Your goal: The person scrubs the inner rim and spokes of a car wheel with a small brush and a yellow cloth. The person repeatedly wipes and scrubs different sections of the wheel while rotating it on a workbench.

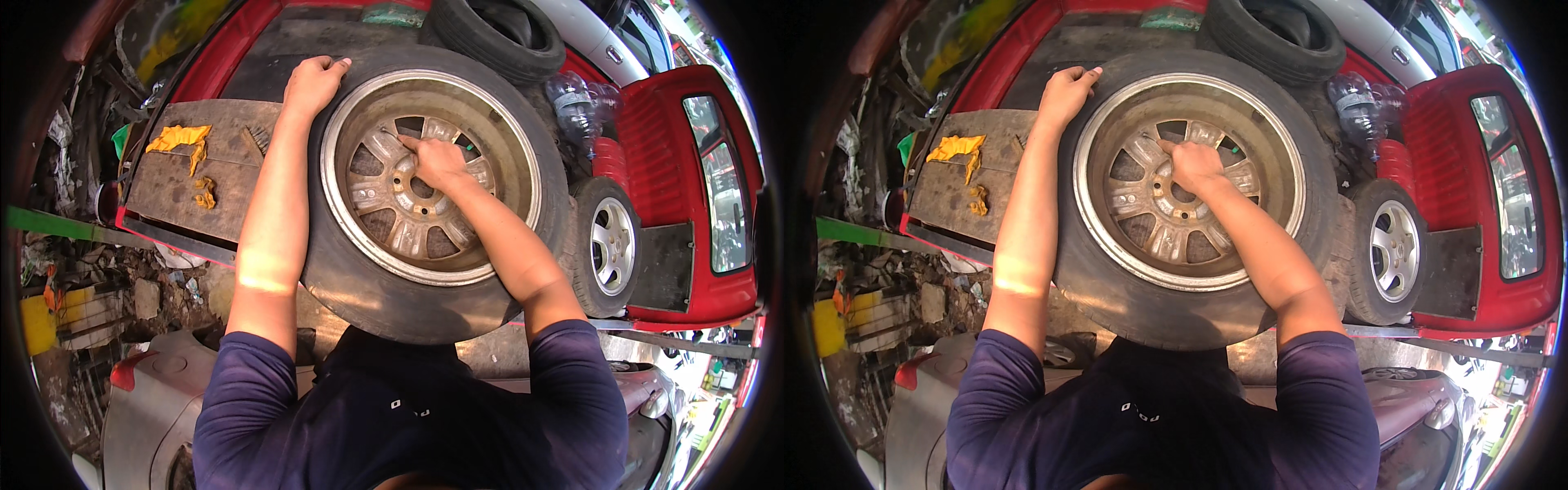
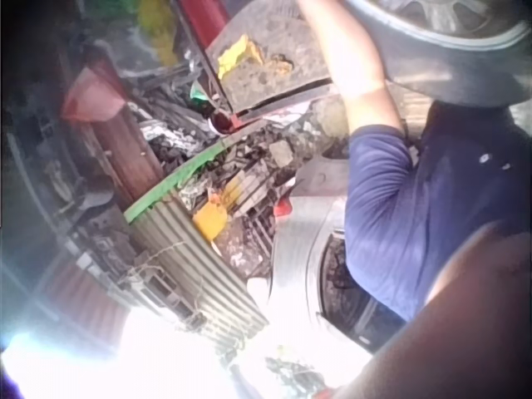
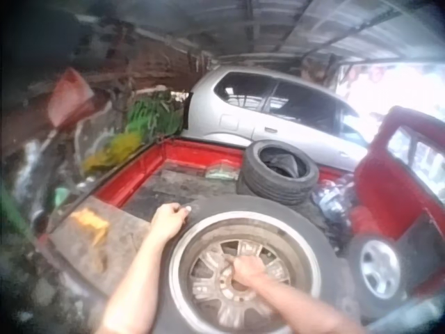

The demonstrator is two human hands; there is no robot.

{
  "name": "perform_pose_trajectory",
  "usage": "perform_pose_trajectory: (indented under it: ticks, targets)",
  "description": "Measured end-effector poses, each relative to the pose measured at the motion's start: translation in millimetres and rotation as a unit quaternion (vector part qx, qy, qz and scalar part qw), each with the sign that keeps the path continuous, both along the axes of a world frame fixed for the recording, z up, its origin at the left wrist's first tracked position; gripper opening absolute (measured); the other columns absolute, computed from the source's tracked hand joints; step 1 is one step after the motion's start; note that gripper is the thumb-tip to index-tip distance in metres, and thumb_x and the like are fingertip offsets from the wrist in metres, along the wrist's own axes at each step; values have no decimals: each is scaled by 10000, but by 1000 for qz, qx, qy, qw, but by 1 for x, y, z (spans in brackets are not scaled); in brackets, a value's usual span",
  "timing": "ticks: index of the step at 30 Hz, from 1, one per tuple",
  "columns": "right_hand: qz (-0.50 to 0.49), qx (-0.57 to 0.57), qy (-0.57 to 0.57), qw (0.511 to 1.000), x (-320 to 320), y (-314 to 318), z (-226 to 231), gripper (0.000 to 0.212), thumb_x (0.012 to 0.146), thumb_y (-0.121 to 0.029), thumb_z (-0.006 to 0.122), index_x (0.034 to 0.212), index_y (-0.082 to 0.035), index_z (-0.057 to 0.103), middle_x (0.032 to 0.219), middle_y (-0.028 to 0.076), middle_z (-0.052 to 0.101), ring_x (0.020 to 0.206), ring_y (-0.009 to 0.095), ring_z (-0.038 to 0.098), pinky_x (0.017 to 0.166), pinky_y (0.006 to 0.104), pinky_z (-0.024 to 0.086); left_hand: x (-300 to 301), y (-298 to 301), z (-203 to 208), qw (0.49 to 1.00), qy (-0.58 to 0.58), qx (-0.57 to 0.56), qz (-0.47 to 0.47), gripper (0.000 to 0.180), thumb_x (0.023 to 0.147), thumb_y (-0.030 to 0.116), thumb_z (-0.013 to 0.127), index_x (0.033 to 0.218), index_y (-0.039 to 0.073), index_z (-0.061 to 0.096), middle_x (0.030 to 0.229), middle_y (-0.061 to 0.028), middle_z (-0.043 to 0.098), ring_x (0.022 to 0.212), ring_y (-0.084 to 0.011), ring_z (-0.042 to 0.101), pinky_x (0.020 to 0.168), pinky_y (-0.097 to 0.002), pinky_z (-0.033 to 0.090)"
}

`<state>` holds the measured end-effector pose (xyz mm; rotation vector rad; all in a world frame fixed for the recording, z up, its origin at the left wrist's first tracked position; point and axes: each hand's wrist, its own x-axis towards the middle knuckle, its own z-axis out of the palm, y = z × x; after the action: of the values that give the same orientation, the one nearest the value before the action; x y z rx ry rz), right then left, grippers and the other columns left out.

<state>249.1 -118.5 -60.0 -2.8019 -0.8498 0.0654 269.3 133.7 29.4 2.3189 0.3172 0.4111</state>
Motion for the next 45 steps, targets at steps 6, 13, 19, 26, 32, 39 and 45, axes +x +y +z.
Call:
perform_pose_trajectory:
  ticks: [6,13,19,26,32,39,45]
  targets:
    - [27,-14,35,999,-1,1,3,565,867,-103,546,1410,-262,558,1043,163,713,968,349,689,835,469,555,1,-3,0,1000,2,5,6,463,907,458,634,795,12,684,716,-85,673,685,-175,611,691,-344,466]
    - [35,-38,43,998,2,-2,5,553,880,-149,558,1420,-267,548,1092,182,705,979,346,689,845,464,552,1,-2,1,1000,5,14,-2,465,907,461,634,812,9,687,726,-91,677,691,-181,611,691,-343,464]
    - [85,-18,78,993,1,-1,6,522,880,-173,568,1397,-247,575,1092,175,707,985,347,685,862,465,547,2,-1,2,999,39,12,2,469,897,511,598,884,63,738,820,-117,723,875,-289,700,797,-412,507]
    - [19,-5,74,997,2,-2,4,493,914,-205,562,1400,-286,568,1095,187,699,1019,345,672,884,471,535,1,-1,1,999,38,14,5,470,896,509,598,887,60,735,835,-129,724,887,-309,696,798,-419,506]
    - [-38,49,121,991,18,-14,12,450,914,-236,597,1363,-243,614,1187,199,686,1128,337,643,985,421,493,2,-6,1,1000,14,28,0,462,896,485,610,879,38,723,835,-167,712,866,-334,686,772,-428,503]
    - [-138,50,189,971,60,-76,13,502,861,-255,624,1362,-233,617,1268,165,659,1193,309,616,1027,393,468,7,-15,1,999,-37,22,-29,439,906,431,634,827,2,682,752,-169,669,736,-305,641,707,-401,484]
    - [-169,52,183,967,61,-84,9,558,796,-181,579,1351,-221,629,1258,183,659,1191,317,616,1038,392,459,6,-16,-1,998,-35,19,-46,453,906,438,632,827,-7,670,751,-209,656,744,-361,643,713,-432,487]
